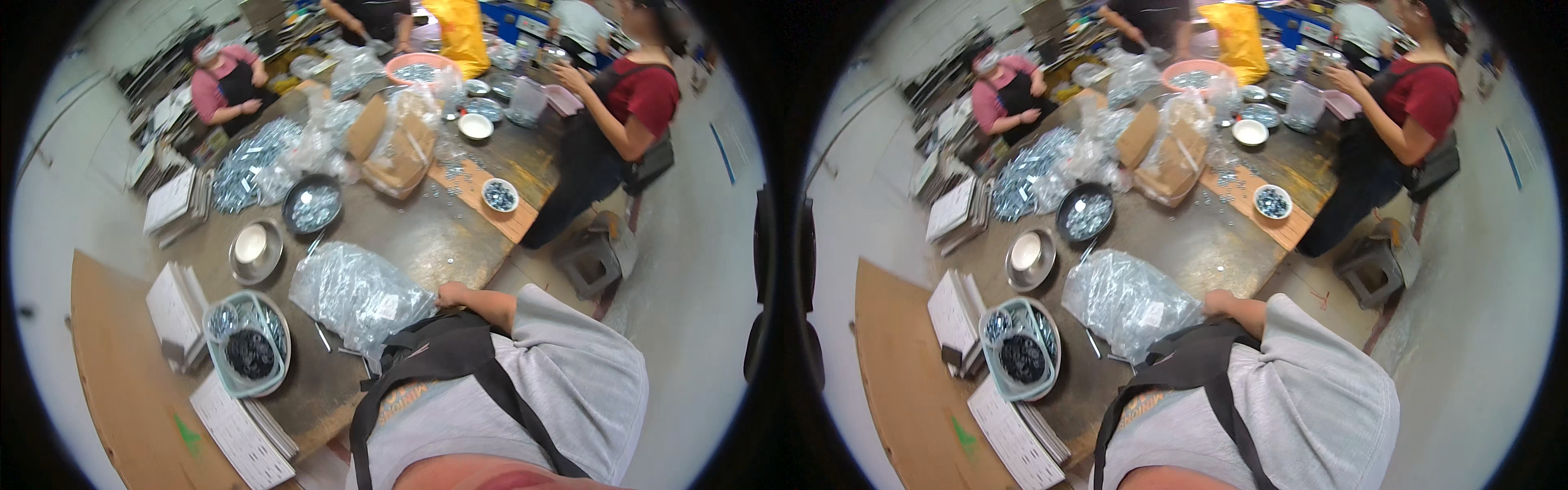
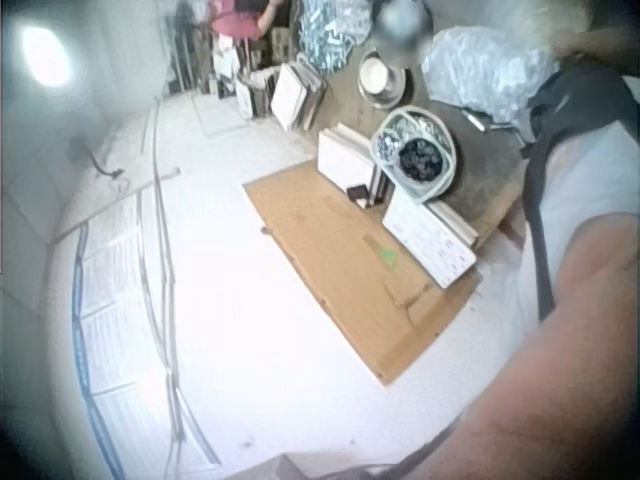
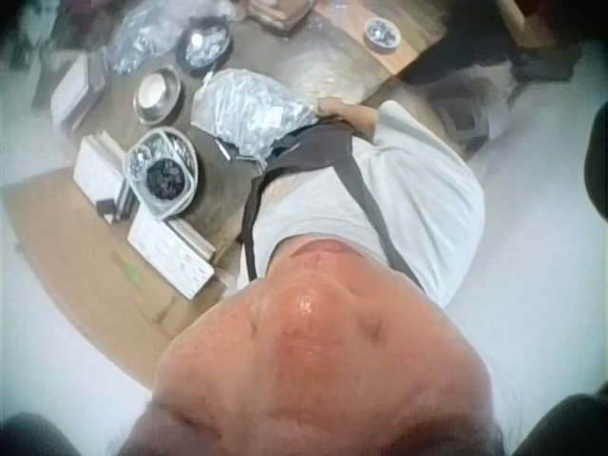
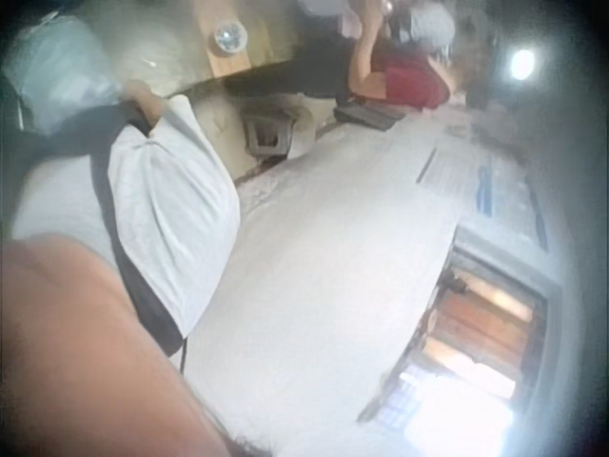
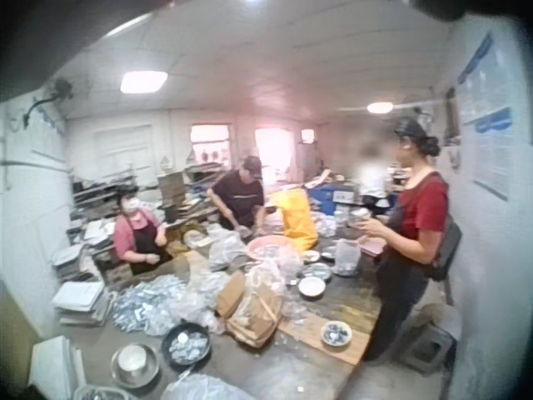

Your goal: The person sorts metal fasteners and washers by hand, transferring them between bowls and plastic containers on a cluttered workbench. They also handle instruction sheets and plastic bags while organizing the hardware into separate piles.

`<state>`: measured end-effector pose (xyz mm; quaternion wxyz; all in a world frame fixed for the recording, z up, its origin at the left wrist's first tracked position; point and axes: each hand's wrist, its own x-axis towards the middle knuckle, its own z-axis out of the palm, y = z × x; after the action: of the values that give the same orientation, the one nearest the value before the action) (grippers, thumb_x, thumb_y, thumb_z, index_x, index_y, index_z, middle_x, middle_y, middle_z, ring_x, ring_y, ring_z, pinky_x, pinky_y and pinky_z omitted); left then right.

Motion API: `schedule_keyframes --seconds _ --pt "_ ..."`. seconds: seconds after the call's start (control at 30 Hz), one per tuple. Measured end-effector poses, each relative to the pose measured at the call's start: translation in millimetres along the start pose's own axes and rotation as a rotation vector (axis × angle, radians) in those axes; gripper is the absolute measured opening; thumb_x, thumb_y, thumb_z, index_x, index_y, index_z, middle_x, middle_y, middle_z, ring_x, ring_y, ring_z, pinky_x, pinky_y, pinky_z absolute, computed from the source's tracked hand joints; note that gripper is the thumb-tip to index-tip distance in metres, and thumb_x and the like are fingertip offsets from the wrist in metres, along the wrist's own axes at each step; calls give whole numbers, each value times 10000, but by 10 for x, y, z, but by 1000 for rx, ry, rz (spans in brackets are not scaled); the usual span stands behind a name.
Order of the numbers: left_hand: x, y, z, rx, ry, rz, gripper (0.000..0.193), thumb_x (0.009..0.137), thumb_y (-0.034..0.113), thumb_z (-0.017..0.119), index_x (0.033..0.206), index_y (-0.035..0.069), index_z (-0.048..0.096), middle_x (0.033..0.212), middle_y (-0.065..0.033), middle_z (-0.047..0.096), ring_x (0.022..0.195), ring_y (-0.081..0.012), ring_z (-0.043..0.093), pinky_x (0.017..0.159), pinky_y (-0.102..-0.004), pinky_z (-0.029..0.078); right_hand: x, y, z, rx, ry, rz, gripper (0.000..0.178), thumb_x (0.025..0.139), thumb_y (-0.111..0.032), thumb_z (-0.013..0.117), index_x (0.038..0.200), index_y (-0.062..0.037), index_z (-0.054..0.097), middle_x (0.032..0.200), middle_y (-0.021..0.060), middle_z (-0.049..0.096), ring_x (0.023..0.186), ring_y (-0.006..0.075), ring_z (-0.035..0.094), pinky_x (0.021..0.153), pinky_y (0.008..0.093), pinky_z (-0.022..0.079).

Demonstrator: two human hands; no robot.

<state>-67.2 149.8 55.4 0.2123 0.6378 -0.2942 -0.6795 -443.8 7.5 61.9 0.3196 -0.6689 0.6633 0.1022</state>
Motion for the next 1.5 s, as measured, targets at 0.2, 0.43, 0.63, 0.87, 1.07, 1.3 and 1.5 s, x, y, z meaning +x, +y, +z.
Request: schedule_keyframes --seconds 0.2,0.43,0.63,0.87,1.07,1.3,1.5 --pt "-141 -273 34 -48 73 -21 351 814 369 601 950 46 609 850 -68 609 720 -153 570 644 -291 466 81 78 20 96 -119 -4 387 773 -431 529 743 -85 700 768 159 648 751 316 616 704 402 475" --pt "-209 -288 143 -136 121 -46 376 802 375 620 971 39 617 887 -72 618 757 -158 581 678 -294 471 172 101 19 105 -187 -17 422 747 -455 554 791 -61 699 765 168 651 741 300 621 706 379 473" --pt "-296 -43 307 -365 52 39 398 792 380 636 989 33 624 918 -76 626 789 -163 590 707 -296 475 279 186 -51 359 -417 91 489 793 -448 566 898 19 665 848 131 659 760 206 605 711 349 470" --pt "191 -214 443 69 350 -129 330 751 356 614 712 29 638 651 -23 585 611 -100 530 553 -296 409 495 444 232 385 -405 -12 384 825 -348 548 804 18 660 694 87 631 652 171 574 622 335 453" --pt "-36 160 478 44 415 145 313 753 327 589 708 17 597 582 -63 551 559 -162 529 556 -332 413 241 145 -164 323 -410 28 355 807 -308 557 659 11 609 573 80 569 553 158 529 548 322 419" --pt "-458 1429 383 258 560 238 417 759 353 604 742 -64 592 645 -168 587 625 -240 563 600 -383 425 -40 -849 -1422 587 -325 -87 398 854 -277 533 528 -50 512 496 25 477 444 100 415 438 288 324" --pt "-1520 2557 72 -266 420 527 199 753 160 628 845 -16 634 763 -14 595 667 -89 517 571 -264 411 -814 -1227 -2840 960 -300 -227 432 858 -243 528 471 -116 382 451 -45 343 421 52 309 396 236 229"
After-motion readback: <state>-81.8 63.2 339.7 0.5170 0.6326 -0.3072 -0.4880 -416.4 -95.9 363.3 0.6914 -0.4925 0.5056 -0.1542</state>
